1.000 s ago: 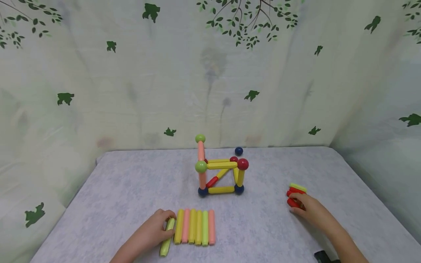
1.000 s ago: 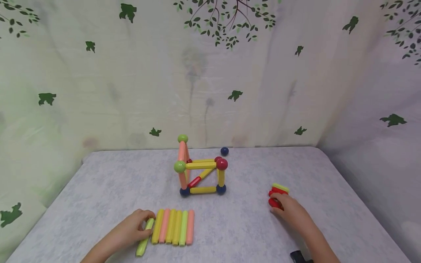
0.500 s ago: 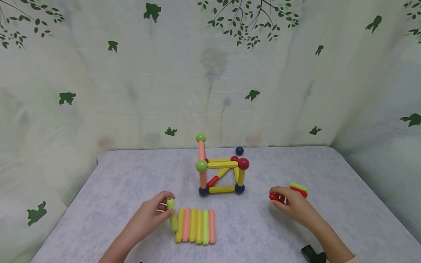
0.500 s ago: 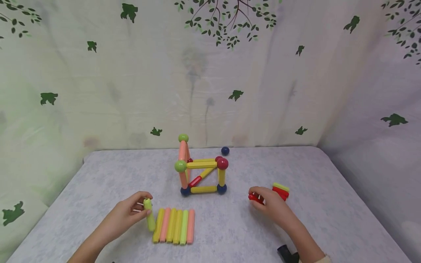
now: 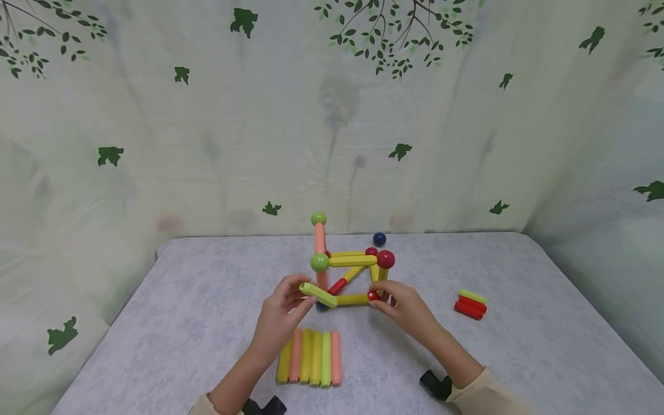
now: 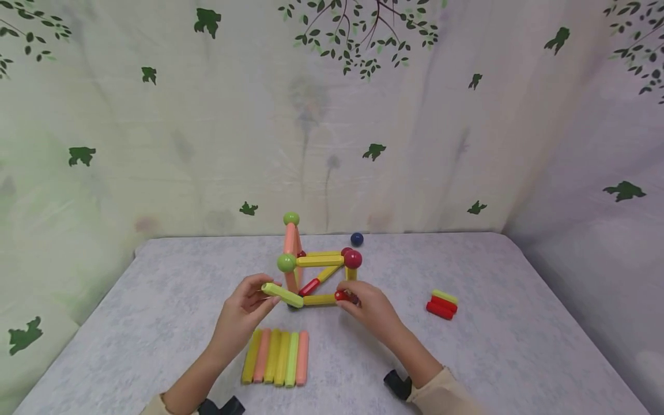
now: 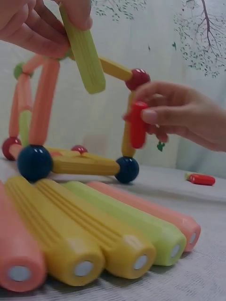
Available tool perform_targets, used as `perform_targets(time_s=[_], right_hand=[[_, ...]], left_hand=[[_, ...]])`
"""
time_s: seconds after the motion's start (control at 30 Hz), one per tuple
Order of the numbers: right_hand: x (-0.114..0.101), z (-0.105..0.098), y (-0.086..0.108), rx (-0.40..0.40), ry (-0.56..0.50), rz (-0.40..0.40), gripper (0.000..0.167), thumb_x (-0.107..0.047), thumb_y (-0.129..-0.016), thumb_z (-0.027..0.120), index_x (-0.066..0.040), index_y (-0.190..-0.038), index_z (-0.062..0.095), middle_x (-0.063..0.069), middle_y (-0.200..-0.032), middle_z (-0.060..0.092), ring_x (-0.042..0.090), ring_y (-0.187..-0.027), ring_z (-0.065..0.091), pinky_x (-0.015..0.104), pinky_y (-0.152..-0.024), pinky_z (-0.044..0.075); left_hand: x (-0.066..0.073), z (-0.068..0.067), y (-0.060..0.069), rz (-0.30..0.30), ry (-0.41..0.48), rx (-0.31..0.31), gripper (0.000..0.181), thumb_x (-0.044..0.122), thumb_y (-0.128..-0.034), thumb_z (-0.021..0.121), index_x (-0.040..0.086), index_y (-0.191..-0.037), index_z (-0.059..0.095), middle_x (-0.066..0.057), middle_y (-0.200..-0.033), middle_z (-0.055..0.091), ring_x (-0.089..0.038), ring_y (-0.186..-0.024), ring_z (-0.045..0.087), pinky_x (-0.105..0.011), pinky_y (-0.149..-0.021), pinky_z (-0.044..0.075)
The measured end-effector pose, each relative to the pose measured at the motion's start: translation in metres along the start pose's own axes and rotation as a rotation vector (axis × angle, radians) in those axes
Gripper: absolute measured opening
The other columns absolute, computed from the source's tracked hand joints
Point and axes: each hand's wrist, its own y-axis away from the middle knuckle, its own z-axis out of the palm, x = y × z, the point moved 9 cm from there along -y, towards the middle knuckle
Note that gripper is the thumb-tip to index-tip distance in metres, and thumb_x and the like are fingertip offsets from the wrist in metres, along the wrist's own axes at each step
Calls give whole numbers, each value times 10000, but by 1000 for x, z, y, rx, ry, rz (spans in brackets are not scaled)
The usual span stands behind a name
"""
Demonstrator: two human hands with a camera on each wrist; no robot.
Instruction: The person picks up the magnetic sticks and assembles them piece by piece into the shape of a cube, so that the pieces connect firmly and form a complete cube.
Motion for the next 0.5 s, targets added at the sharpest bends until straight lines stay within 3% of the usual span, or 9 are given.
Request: perform_targets(time_s=[0.13,0.33,0.5], right_hand=[[-4,12,-9,-6,16,-43,268,-61,-745,724,-111,-990,626,-75,-849,587,61,-690,491,188,-617,469],[1,24,-14,-48,133,0,210,-96,-764,711,-130,-950,621,-69,-830,605,50,-696,510,179,-635,465],[1,26,-15,-51,168,20,227,-105,-756,720,-129,-957,615,-53,-824,601,62,-685,499,191,-646,470]], left_hand=[[-4,14,-6,23,22,16,337,21,-807,643,59,-1116,513,-75,-1054,586,-135,-914,603,-265,-744,491],[-9,29,-12,39,51,16,308,18,-816,631,83,-1095,518,-86,-1039,590,-155,-865,611,-266,-713,501],[8,40,-16,21,78,-3,278,-31,-822,608,32,-1077,516,-113,-1018,588,-225,-846,614,-295,-688,508]])
